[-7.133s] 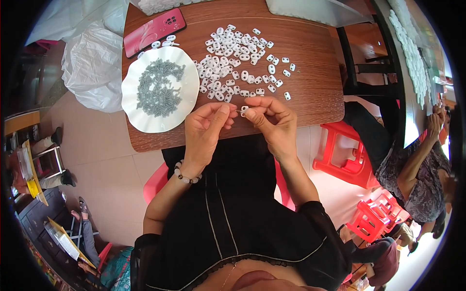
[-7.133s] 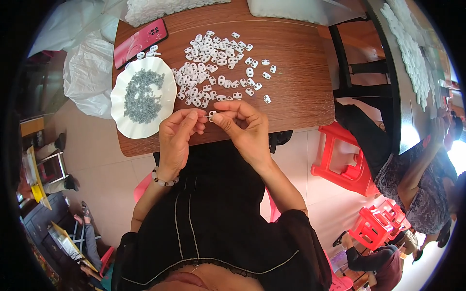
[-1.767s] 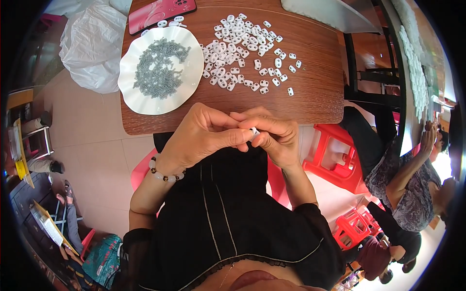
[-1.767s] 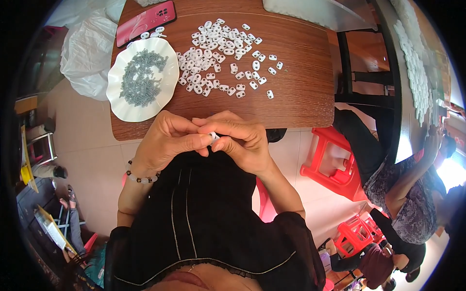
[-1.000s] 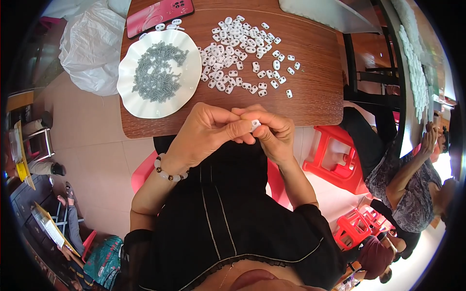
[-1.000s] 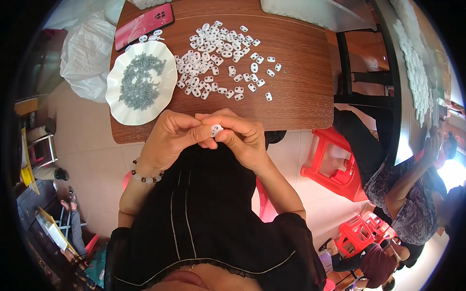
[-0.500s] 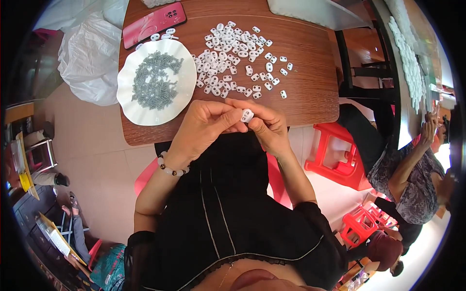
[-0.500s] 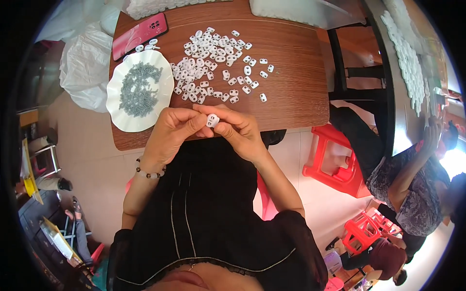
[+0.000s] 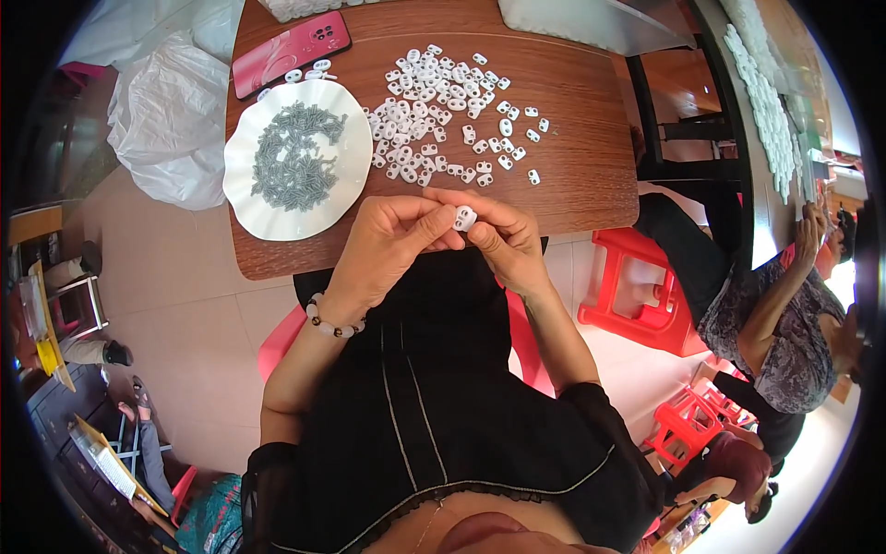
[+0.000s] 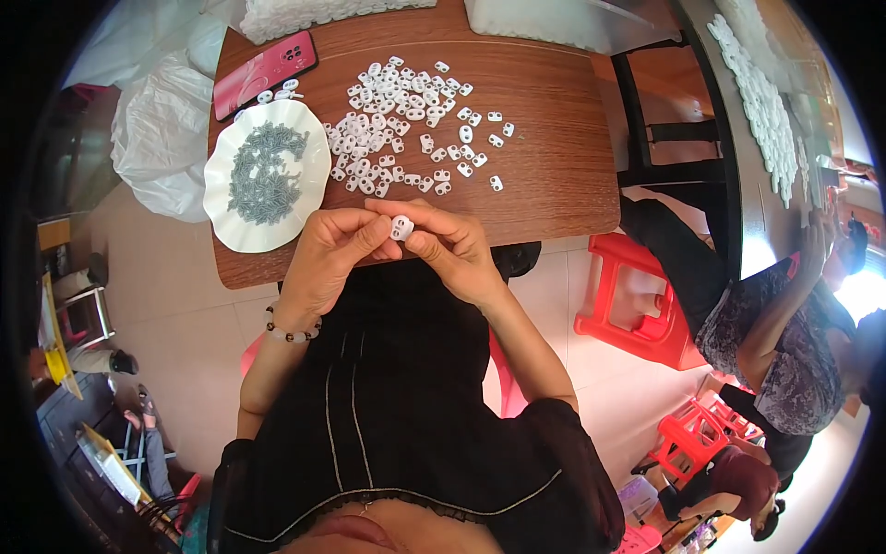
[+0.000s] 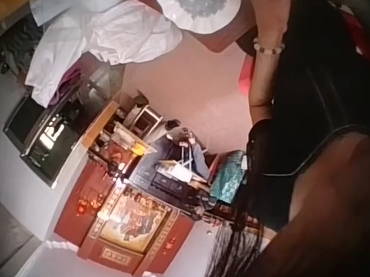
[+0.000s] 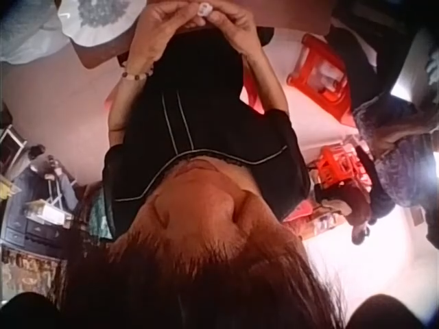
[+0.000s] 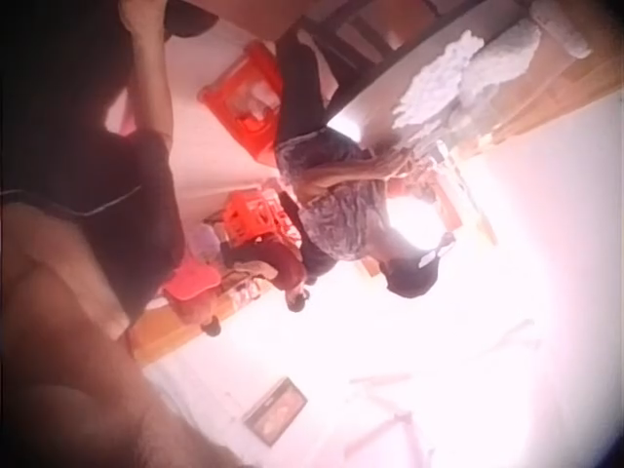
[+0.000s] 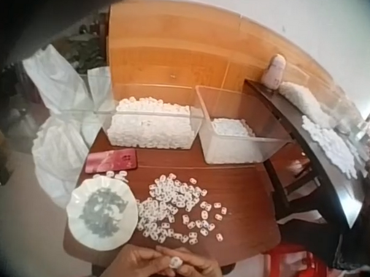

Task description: Manually inserting small metal pins into white plastic housings on a workbench.

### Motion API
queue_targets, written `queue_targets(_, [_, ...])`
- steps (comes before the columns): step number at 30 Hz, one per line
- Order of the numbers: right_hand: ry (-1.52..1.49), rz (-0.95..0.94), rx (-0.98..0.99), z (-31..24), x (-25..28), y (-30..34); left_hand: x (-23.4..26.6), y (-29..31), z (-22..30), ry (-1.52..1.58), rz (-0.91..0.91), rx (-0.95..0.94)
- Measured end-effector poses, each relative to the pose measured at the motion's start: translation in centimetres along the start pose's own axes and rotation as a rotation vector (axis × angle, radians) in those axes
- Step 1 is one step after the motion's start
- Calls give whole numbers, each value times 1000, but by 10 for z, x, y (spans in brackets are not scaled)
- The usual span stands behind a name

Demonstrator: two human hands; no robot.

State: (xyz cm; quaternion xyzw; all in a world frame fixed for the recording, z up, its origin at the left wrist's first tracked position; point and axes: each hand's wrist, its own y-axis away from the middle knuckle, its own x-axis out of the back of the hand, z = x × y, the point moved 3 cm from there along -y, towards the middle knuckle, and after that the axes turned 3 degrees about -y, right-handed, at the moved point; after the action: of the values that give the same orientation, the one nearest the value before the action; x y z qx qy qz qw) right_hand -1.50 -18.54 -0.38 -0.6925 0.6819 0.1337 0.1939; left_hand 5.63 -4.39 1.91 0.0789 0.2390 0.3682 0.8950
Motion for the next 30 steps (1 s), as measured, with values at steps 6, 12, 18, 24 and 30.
queue_targets(6, [18, 9, -12, 3, 3, 1, 0, 2, -2, 0, 17, 3])
queue_targets(12, [61, 37, 4, 5, 1, -2, 0, 2, -7, 40, 46, -9])
queue_targets(18, [25, 52, -26, 6, 0, -5, -2, 2, -8, 57, 64, -41])
queue_targets(24, [-8, 64, -40, 8, 1, -7, -3, 2, -6, 21, 83, -56])
queue_targets(30, [-23, 64, -57, 9, 1, -9, -1, 0, -9, 4, 85, -71])
